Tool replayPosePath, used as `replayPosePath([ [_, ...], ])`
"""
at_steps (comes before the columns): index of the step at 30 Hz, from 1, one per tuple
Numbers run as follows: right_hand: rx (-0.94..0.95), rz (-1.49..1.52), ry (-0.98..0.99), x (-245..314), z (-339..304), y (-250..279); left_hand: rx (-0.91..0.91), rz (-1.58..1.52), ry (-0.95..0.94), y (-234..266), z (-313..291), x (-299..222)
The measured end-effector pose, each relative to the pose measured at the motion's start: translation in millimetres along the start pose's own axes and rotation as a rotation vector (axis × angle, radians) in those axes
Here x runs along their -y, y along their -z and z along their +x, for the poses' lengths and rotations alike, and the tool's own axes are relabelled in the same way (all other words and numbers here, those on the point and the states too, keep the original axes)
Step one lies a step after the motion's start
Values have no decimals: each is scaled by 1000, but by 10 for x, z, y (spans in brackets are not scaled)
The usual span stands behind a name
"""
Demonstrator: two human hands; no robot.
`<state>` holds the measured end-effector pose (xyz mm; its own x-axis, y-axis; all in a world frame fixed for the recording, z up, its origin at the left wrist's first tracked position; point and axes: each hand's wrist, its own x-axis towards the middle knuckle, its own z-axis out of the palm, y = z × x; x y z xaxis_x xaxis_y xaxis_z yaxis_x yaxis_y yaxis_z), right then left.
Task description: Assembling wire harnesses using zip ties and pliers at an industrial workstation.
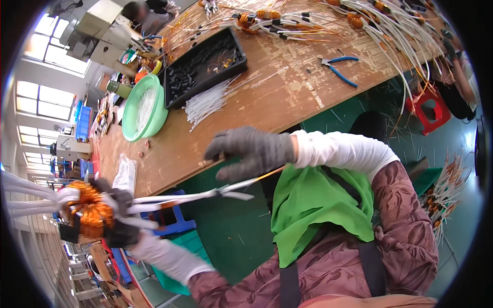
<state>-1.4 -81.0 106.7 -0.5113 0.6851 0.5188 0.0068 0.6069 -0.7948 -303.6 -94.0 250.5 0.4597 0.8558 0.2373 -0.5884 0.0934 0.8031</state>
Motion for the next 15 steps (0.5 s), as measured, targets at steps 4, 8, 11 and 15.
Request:
replayPosePath([
  [4,-47,-16,-255,-302,-579,417,-199,543,87,126,115,-774],
  [8,-94,-79,-471,-571,-1322,592,-8,1097,233,-7,847,370],
  [11,-137,64,-673,-639,-1916,677,177,1004,327,290,1219,1537],
  [15,-84,22,-767,-609,-2284,758,269,1070,343,867,1386,2299],
])
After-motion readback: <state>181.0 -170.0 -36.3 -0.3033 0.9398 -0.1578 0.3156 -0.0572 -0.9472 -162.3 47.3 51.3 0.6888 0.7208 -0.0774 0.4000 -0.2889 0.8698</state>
